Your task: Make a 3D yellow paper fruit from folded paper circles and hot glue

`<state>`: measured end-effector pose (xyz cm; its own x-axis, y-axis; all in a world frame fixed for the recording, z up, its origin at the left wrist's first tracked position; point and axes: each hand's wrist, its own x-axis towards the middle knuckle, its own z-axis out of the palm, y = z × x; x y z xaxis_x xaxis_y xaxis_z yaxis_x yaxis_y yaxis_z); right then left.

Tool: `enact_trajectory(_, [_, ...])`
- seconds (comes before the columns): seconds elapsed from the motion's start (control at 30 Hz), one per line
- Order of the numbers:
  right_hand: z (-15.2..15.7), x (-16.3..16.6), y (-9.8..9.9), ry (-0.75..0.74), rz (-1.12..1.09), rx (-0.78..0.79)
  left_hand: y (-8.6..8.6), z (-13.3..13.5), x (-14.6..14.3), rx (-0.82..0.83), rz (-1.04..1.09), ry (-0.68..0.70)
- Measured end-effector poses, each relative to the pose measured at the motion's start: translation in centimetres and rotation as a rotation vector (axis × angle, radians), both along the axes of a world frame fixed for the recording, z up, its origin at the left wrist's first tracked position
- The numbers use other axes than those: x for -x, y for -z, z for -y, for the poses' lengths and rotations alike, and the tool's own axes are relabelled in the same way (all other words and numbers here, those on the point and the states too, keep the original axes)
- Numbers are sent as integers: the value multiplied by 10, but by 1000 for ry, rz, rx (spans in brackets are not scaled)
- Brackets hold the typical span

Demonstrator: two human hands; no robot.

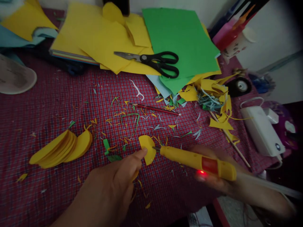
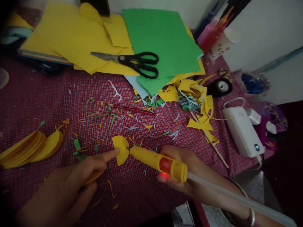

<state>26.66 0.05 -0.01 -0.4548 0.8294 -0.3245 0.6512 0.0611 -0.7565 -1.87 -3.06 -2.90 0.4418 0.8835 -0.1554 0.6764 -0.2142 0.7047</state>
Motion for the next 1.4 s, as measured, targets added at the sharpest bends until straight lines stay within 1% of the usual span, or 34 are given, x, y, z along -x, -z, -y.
enact_trajectory(0.1, [-2, 3, -1, 7, 4, -21, -1, -3, -1, -29, 22, 27])
enact_trajectory(0.2, [-6, 4, -2, -12, 2, 4, -1, -3, -1, -43, 27, 16])
enact_trajectory(0.27, [-8, 5, -1, -24, -1, 12, -1, -1, -1, -50, 27, 14])
enact_trajectory(0.43, [-11, 8, 5, -27, -12, -28, 2, 2, 3, -51, 35, 40])
enact_trajectory(0.53, [-12, 10, 6, -2, -26, -4, 4, 2, 4, -45, 35, 51])
enact_trajectory(0.63, [-13, 10, 6, 20, -69, -20, 7, 2, 3, -44, 35, 56])
enact_trajectory(0.87, [-18, 4, 11, -85, -54, 56, 10, 2, 3, -58, 37, 48])
enact_trajectory(1.03, [-15, 5, 8, -3, -39, 45, 11, 3, 3, -60, 35, 38])
enact_trajectory(1.13, [-12, 5, 3, -7, -23, 52, 8, 2, 2, -55, 34, 27])
enact_trajectory(1.23, [-9, 3, -1, -20, 10, 40, 1, 0, 0, -44, 19, 13])
enact_trajectory(1.4, [-4, 0, -3, 9, 19, 18, -8, -3, -3, -32, -2, -5])
